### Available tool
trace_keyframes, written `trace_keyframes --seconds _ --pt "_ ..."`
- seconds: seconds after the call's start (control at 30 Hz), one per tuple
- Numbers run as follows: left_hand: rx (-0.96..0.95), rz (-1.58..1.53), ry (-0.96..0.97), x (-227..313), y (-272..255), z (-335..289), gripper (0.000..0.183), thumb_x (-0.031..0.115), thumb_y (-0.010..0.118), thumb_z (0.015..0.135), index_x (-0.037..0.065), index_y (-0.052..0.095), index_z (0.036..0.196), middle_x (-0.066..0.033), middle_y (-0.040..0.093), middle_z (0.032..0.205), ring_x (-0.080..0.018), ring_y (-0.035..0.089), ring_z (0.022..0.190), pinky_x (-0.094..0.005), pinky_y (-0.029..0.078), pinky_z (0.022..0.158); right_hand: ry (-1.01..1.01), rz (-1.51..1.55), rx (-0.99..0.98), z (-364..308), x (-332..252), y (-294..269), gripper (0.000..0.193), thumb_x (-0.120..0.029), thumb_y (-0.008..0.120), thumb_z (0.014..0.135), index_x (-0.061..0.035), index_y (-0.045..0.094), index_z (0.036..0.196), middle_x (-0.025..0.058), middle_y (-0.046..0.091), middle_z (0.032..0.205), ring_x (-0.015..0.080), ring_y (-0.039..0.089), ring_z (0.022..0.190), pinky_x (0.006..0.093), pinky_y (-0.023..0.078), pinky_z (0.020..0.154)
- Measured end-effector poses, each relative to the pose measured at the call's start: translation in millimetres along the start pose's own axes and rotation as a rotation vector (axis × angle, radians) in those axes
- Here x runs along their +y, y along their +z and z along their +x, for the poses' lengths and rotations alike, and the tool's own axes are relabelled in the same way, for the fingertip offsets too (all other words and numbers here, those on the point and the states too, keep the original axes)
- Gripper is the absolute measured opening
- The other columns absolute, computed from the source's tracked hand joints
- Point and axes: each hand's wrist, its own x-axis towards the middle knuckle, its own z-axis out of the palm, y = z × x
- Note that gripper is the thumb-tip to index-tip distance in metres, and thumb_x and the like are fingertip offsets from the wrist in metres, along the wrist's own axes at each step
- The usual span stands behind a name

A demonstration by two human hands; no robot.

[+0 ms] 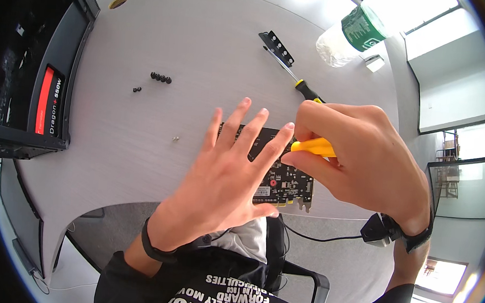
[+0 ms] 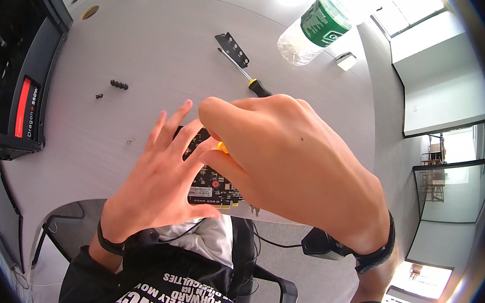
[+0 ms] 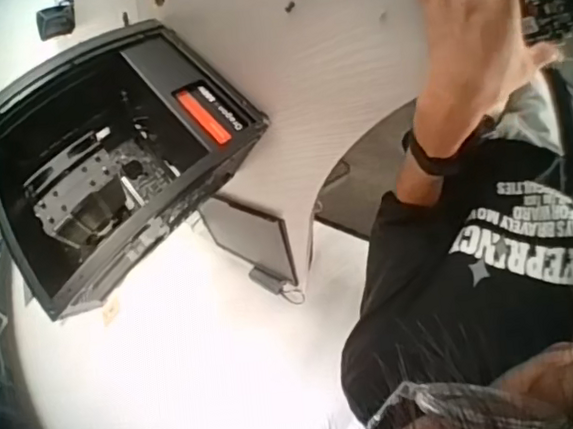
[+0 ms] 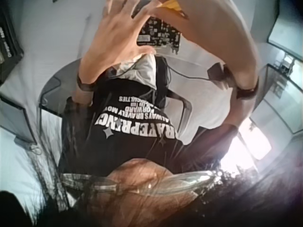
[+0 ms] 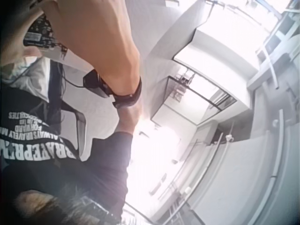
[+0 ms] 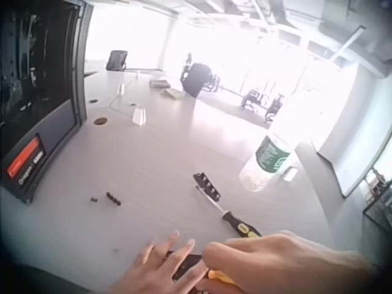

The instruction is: The person uses a screwdriver to remove several screws from the backplate of a graphics card on a desk. They place the removed screws onto the desk surface and continue unscrewing different parts of the card's board.

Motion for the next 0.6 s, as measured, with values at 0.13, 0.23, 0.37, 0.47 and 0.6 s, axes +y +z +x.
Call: trace_keyframes --seconds 0.13,0.23,0.37,0.47,0.6 --pt "-0.056 0.039 -0.016 -0.2 -0.7 -4.9 0.122 0.042 0.096 0.064 0.015 0.029 0.163 -0.0216 0.034 0.156 -0.0446 0.026 0.151 -0.0701 0.022 0.12 0.005 0.01 0.018 -1.2 -0.1 0.8 0.026 -0.008 0.082 0.084 -0.0024 0.056 0.086 0.01 0.058 0.07 0.0246 0.055 0.054 0.0329 0.043 0.051" --pt "-0.048 0.038 -0.009 -1.4 4.0 -4.9 0.121 0.036 0.096 0.064 0.015 0.029 0.162 -0.0207 0.035 0.152 -0.0422 0.029 0.148 -0.0684 0.023 0.12 0.018 0.017 0.027 -2.8 1.2 2.7 0.026 -0.008 0.082 0.084 -0.0025 0.056 0.087 0.0102 0.058 0.07 0.0249 0.055 0.054 0.0333 0.043 0.051" --pt "-0.036 0.074 0.002 -1.8 6.3 -4.7 0.121 0.028 0.095 0.063 0.014 0.028 0.162 -0.0193 0.038 0.147 -0.04 0.034 0.142 -0.0668 0.025 0.119 0.024 0.023 0.035 -3.1 1.0 2.8 0.025 -0.008 0.081 0.084 -0.0028 0.057 0.087 0.0105 0.058 0.071 0.0264 0.056 0.055 0.0342 0.044 0.052" --pt "-0.028 0.084 0.007 -2.4 7.4 -4.0 0.121 0.027 0.095 0.063 0.013 0.028 0.163 -0.019 0.038 0.145 -0.039 0.036 0.14 -0.0661 0.026 0.119 0.008 0.032 0.055 -3.1 2.2 4.5 0.025 -0.008 0.081 0.084 -0.0028 0.057 0.087 0.0105 0.059 0.071 0.0276 0.056 0.056 0.0346 0.045 0.052" --pt "-0.002 0.076 0.006 -2.8 8.4 -3.2 0.122 0.026 0.093 0.064 0.008 0.025 0.163 -0.0188 0.038 0.145 -0.0382 0.037 0.138 -0.064 0.026 0.119 0.01 0.017 0.023 -4.2 -0.2 2.1 0.025 -0.006 0.08 0.083 -0.0027 0.057 0.089 0.0111 0.06 0.074 0.0297 0.059 0.06 0.0358 0.046 0.055"
